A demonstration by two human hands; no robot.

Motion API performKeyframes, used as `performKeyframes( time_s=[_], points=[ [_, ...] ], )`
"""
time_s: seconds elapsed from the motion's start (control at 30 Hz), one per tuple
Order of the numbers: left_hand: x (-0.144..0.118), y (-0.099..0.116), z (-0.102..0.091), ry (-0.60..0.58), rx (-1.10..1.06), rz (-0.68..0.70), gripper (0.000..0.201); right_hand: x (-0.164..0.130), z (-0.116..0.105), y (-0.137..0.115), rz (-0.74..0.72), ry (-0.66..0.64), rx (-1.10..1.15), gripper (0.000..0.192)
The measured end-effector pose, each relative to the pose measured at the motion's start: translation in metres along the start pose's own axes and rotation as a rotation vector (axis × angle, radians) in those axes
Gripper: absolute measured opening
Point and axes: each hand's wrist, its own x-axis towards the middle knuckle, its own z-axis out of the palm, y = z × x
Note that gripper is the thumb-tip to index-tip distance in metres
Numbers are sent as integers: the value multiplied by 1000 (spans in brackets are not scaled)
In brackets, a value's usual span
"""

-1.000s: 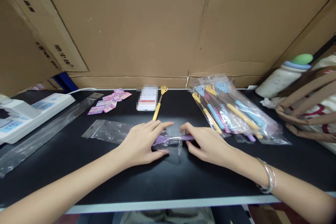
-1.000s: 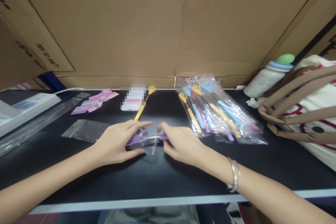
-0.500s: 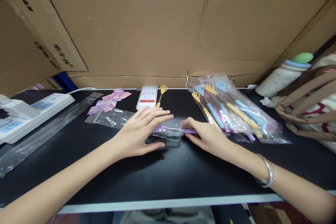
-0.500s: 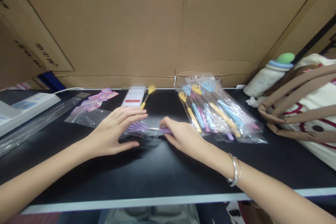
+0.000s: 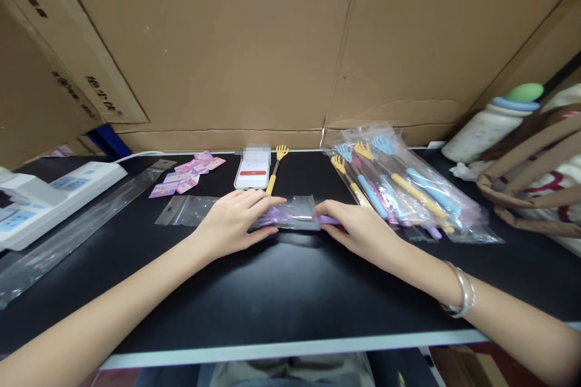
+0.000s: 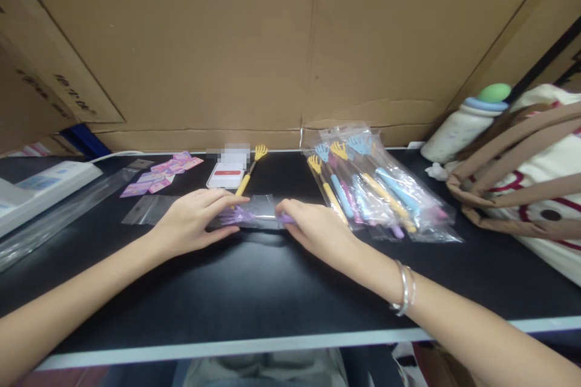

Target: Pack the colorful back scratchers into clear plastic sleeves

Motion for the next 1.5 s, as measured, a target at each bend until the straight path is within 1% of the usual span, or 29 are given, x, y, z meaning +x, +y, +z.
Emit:
performKeyframes(
  time_s=[0.17,0.27,0.37,0.43,0.53,0.6,0.7,0.87,0.97,1.07,1.13,1.23,1.3,1.4,1.5],
  points=[
    [-1,13,1,5,-79,-15,35,-1,3,-4,40,6,129,15],
    [-1,17,2,11,-98,-15,33,-3,7,-4,35,10,228,22],
    [-1,17,2,-4,-109,-55,37,-4,9,-4,20,4,278,30],
    [0,17,0,-38,-106,-103,44,-3,8,-4,15,7,268,34],
    [0,16,-2,-125,-92,-189,53,-2,6,-4,9,19,215,33],
    [-1,17,-3,-183,-99,-231,49,-1,4,-3,-4,25,163,30],
    [-3,17,-1,-216,-144,-252,38,-1,4,-3,-34,31,117,26],
    [-3,19,0,-217,-247,-278,29,0,4,-3,-20,-8,161,27],
    [-2,19,-1,-219,-276,-286,27,-1,-1,-2,18,-42,203,30],
    [-1,16,-4,-192,-276,-288,22,0,-15,0,65,-111,151,28],
    [-1,12,-4,-159,-272,-297,21,0,-28,4,111,-166,125,21],
    [-1,7,-4,-121,-268,-304,22,1,-45,13,157,-205,207,17],
    [0,5,-4,-103,-263,-304,22,2,-51,20,163,-240,290,18],
    [0,4,-4,-94,-255,-305,21,3,-51,24,145,-243,372,19],
    [1,5,-4,-110,-257,-316,21,4,-41,20,122,-211,424,20]
  ],
)
